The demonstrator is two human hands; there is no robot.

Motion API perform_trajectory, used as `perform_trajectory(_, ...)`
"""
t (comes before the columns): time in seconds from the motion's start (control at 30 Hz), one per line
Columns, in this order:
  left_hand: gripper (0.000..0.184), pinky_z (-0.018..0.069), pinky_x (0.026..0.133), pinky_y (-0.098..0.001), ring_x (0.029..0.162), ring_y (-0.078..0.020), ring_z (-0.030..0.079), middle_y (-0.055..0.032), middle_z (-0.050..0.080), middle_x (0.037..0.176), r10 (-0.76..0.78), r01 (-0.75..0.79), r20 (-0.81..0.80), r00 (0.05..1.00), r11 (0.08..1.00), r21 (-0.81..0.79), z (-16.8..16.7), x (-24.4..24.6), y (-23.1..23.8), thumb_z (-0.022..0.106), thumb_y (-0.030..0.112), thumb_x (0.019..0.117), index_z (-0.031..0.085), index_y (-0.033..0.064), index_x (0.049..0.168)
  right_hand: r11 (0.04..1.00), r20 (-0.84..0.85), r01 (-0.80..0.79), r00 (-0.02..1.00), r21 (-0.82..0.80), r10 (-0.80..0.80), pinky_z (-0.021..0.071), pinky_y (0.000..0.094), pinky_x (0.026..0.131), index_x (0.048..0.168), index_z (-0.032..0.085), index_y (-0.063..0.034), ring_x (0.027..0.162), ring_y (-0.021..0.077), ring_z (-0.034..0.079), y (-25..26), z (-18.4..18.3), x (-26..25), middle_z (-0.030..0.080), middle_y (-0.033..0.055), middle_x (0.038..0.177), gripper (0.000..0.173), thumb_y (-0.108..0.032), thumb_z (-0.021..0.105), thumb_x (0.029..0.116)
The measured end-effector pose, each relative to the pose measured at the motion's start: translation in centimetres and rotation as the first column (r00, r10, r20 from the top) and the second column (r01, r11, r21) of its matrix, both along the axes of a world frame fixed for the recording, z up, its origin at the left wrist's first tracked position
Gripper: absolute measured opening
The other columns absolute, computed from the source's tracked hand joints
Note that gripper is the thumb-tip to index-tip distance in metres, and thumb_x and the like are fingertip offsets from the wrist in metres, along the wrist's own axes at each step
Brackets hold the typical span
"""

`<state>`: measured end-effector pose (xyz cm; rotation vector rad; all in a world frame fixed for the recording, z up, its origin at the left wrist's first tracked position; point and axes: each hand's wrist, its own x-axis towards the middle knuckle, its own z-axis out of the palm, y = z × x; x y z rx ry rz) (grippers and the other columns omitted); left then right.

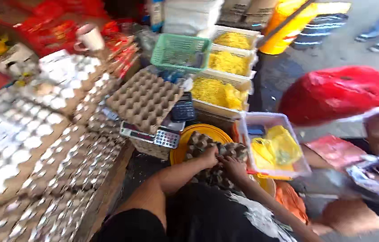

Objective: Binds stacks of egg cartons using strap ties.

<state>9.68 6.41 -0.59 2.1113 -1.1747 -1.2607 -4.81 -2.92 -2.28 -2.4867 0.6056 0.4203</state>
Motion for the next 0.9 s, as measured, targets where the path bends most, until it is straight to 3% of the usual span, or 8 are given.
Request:
perform_trajectory(0.07,0.042,0.0513,0.103,-0.0538,0.123,-0.0330,0.063,-0.0190,0.061,0.136,0.046,-0.044,0.117,0.992,0.999,-0.018,-0.4,0.0,-0.3,0.062,0.012,0.0964,0.055,0.0043,0.137,0.996,0.030,0.060,0.998,0.065,-0.062,0.0374,0.0621,0.115,0.144,0.060,-0.0102,0.137,0.0448,0.050,0.5,-0.3,-0.4,0.059,0.0245,0.140,0.047,-0.008,0.063,0.0975)
perform_trajectory(0.17,0.036,0.0496,0.106,-0.0503,0.125,-0.0321,0.062,-0.0197,0.062,0.136,0.026,-0.014,0.297,0.955,0.999,-0.044,-1.5,-0.9,-1.4,0.054,0.016,0.1034,0.058,0.0003,0.135,0.962,-0.033,0.205,0.979,0.183,-0.202,0.0405,0.0628,0.112,0.150,0.053,-0.0114,0.135,0.0453,0.051,1.1,1.0,-0.5,0.054,0.0241,0.147,0.050,-0.004,0.053,0.1012)
perform_trajectory(0.27,0.036,0.0498,0.104,-0.0548,0.123,-0.0352,0.063,-0.0213,0.064,0.132,-0.038,0.017,0.377,0.925,0.998,0.059,-2.4,-0.7,-2.4,0.050,0.021,0.1062,0.058,-0.0006,0.134,0.943,-0.062,0.254,0.967,0.216,-0.246,0.0455,0.0654,0.104,0.146,0.056,-0.0085,0.128,0.0472,0.056,1.1,1.4,0.0,0.051,0.0257,0.146,0.046,-0.002,0.050,0.1012)
perform_trajectory(0.47,0.034,0.0407,0.113,-0.0509,0.131,-0.0380,0.055,-0.0291,0.060,0.134,-0.196,0.191,0.181,0.964,0.981,0.043,-1.9,-0.9,-3.0,0.046,0.012,0.1051,0.065,-0.0088,0.125,0.938,-0.040,0.263,0.964,0.224,-0.261,0.0459,0.0634,0.103,0.131,0.062,0.0056,0.125,0.0482,0.056,1.0,0.8,-0.6,0.051,0.0285,0.143,0.032,-0.002,0.054,0.1006)
perform_trajectory(0.53,0.035,0.0440,0.106,-0.0525,0.120,-0.0373,0.059,-0.0285,0.063,0.123,-0.159,0.157,0.117,0.980,0.987,0.025,-1.7,-1.0,-2.7,0.048,0.019,0.1059,0.068,-0.0096,0.113,0.938,-0.018,0.266,0.963,0.221,-0.269,0.0456,0.0629,0.103,0.129,0.062,0.0071,0.125,0.0479,0.056,1.4,0.7,-0.8,0.052,0.0285,0.141,0.031,0.000,0.053,0.1001)
perform_trajectory(0.63,0.043,0.0480,0.095,-0.0532,0.102,-0.0360,0.064,-0.0257,0.067,0.103,-0.094,0.089,0.217,0.972,0.995,0.034,-1.9,-0.8,-3.1,0.049,0.028,0.1087,0.070,-0.0084,0.098,0.935,-0.034,0.280,0.960,0.216,-0.279,0.0438,0.0636,0.105,0.133,0.061,0.0052,0.127,0.0478,0.056,1.7,1.1,-0.5,0.057,0.0283,0.138,0.033,-0.002,0.051,0.1018)
perform_trajectory(0.77,0.039,0.0462,0.105,-0.0535,0.119,-0.0362,0.062,-0.0250,0.066,0.121,-0.064,0.022,0.378,0.924,0.993,0.114,-3.1,0.8,-3.6,0.049,0.026,0.1078,0.072,-0.0063,0.101,0.870,-0.206,0.393,0.916,0.298,-0.344,0.0474,0.0715,0.092,0.137,0.053,-0.0018,0.116,0.0522,0.062,4.1,2.3,-4.5,0.064,0.0301,0.124,0.037,-0.016,0.052,0.1037)
perform_trajectory(0.9,0.041,0.0474,0.104,-0.0546,0.123,-0.0345,0.061,-0.0205,0.064,0.129,-0.195,0.121,0.420,0.887,0.973,0.196,-3.0,0.6,-3.9,0.048,0.031,0.1080,0.072,-0.0020,0.108,0.818,-0.242,0.460,0.886,0.346,-0.395,0.0471,0.0706,0.094,0.136,0.053,-0.0023,0.114,0.0518,0.064,5.0,1.1,-9.5,0.067,0.0307,0.118,0.037,-0.027,0.043,0.1102)
